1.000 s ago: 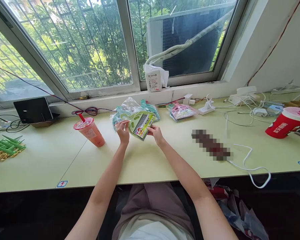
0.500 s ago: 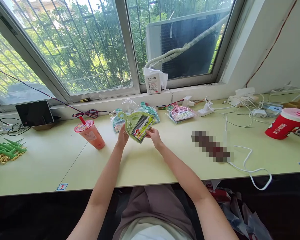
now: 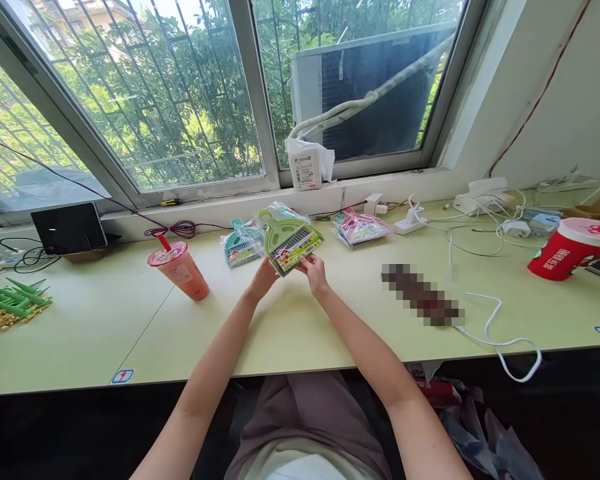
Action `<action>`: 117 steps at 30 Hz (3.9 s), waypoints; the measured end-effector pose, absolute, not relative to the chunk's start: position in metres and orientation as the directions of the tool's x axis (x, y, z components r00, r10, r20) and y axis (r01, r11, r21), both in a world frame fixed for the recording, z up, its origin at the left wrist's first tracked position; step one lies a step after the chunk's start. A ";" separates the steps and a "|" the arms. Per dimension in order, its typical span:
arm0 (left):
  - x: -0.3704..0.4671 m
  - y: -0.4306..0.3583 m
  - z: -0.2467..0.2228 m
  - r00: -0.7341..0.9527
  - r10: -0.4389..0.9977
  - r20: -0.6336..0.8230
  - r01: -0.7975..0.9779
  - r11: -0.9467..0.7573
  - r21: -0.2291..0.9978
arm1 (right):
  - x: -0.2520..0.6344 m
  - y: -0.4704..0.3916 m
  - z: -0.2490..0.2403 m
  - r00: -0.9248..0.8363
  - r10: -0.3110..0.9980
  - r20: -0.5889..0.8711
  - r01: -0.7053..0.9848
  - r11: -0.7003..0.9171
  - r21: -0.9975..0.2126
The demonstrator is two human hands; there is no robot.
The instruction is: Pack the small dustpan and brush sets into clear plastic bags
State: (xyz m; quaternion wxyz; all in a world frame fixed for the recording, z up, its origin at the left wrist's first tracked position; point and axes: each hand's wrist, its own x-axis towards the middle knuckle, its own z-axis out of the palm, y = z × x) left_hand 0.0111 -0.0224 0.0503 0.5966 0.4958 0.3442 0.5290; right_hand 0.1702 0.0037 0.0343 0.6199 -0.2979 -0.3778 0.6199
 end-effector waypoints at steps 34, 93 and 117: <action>0.016 -0.018 0.041 0.041 0.999 0.002 -0.362 0.013 0.932 | 0.175 0.012 0.034 -0.128 0.992 -0.013 -0.384 -0.062 -0.921; -0.026 -0.017 0.048 0.352 0.926 -0.134 -0.061 0.165 0.984 | 0.217 0.049 0.018 -0.007 0.997 0.078 -0.120 0.077 -0.990; 0.004 -0.003 0.031 -0.306 0.947 0.096 -0.073 -0.124 0.990 | 0.192 0.028 0.022 -0.178 0.982 0.067 -0.524 -0.036 -0.851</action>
